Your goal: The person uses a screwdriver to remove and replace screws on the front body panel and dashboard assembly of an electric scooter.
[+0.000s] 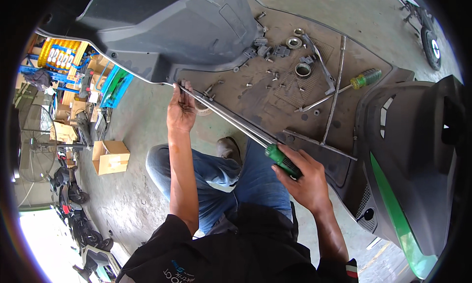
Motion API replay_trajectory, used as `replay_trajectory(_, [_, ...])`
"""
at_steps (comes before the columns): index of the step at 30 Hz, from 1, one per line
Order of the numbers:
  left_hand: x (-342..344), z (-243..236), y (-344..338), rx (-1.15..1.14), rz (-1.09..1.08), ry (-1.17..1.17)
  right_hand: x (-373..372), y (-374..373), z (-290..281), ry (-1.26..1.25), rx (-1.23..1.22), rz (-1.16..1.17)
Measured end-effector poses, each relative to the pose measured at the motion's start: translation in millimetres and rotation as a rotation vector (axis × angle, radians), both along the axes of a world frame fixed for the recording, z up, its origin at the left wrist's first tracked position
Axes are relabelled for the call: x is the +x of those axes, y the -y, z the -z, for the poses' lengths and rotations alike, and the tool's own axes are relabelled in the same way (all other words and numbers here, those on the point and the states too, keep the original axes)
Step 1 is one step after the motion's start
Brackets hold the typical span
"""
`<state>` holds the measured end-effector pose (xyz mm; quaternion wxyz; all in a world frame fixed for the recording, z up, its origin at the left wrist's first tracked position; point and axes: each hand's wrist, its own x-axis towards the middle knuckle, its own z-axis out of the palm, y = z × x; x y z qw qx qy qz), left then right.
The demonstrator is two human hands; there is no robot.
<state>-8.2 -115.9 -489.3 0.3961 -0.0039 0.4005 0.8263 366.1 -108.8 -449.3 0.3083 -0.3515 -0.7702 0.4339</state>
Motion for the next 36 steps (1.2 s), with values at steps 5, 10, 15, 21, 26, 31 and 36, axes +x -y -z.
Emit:
replay_trajectory(5, [-19, -2, 0, 0.073, 0.025, -0.026, -19, -6, 3, -0.013, -0.048, -0.002])
replay_trajectory(10, [-25, -2, 4, 0.040, -0.028, -0.049, -40, -13, 10, -0.113, -0.033, -0.008])
replay_trajectory(15, [-27, -1, 8, 0.033, 0.010, -0.111, -41, -21, 8, -0.110, -0.045, -0.025])
replay_trajectory(21, [-18, 13, 12, -0.020, -0.049, -0.266, -39, -27, 8, -0.058, -0.033, -0.025])
replay_trajectory(26, [-8, 55, -12, -0.100, -0.232, -0.675, -40, -17, 9, 0.106, 0.276, -0.050])
replay_trajectory(31, [-40, 62, -52, -0.002, 0.002, -0.578, -47, 0, 6, 0.218, 0.304, -0.020])
replay_trajectory(36, [-39, 73, -63, 0.009, -0.125, -0.698, -41, -31, 6, 0.121, 0.570, 0.019])
